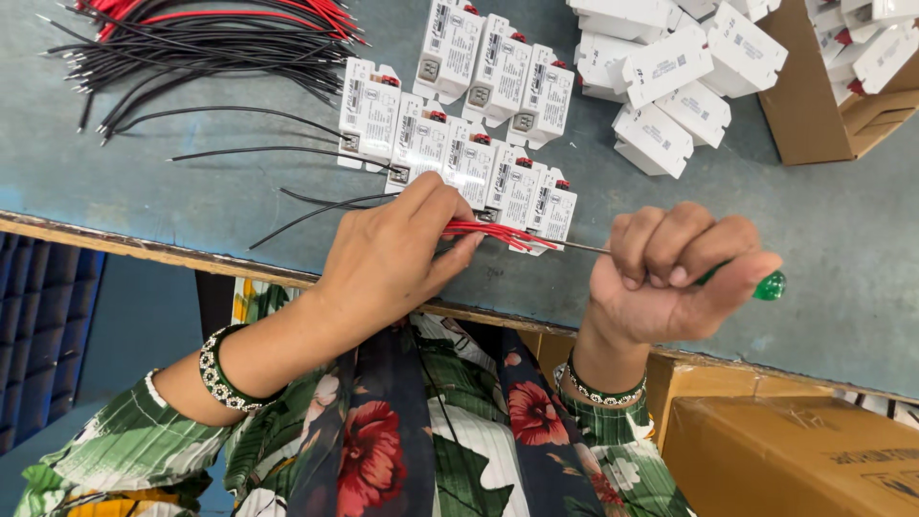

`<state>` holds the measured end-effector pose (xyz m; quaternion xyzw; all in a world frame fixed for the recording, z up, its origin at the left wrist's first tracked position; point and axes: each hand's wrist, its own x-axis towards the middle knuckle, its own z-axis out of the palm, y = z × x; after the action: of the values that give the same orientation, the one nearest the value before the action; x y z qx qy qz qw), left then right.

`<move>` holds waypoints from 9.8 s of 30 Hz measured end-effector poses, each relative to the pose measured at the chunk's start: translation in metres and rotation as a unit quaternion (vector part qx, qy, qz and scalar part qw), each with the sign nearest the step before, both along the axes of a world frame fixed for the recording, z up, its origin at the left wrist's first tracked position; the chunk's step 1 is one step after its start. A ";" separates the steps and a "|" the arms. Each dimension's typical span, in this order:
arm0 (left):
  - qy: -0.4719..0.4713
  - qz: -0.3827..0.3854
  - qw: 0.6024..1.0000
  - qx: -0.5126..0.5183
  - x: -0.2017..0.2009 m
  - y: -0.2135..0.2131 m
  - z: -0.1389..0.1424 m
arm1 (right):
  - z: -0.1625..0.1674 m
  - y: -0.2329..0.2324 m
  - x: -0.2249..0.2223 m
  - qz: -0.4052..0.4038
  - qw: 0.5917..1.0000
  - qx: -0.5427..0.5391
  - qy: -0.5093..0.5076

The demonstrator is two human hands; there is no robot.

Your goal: The person uses a green-handled screwdriver to attach black and red wires to small white rectangular electronic modules on a workbench. They repeatedly insert wire ends into terminal slots and tighten them, then move completed units aside and bring new modules into view.

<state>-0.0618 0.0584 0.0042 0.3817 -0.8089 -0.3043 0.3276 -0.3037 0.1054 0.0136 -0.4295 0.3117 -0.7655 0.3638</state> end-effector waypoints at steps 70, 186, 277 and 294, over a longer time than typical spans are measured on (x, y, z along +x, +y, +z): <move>0.022 0.017 1.000 0.007 0.028 -0.010 -0.009 | 0.018 -0.030 0.023 -0.021 0.998 -0.041 -0.038; 0.048 0.060 0.996 -0.045 0.058 -0.031 -0.002 | 0.002 -0.044 0.023 0.073 0.992 -0.023 -0.098; 0.006 0.079 0.993 -0.085 0.105 -0.052 -0.010 | 0.010 -0.081 0.107 0.063 0.993 -0.053 -0.079; -0.046 0.097 0.983 -0.151 0.102 -0.050 -0.015 | 0.001 -0.088 0.110 0.085 0.991 -0.059 -0.079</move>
<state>0.0407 0.0079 -0.0106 0.4182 -0.8189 -0.1274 0.3719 -0.1940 0.0174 0.0142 -0.4134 0.1985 -0.7806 0.4247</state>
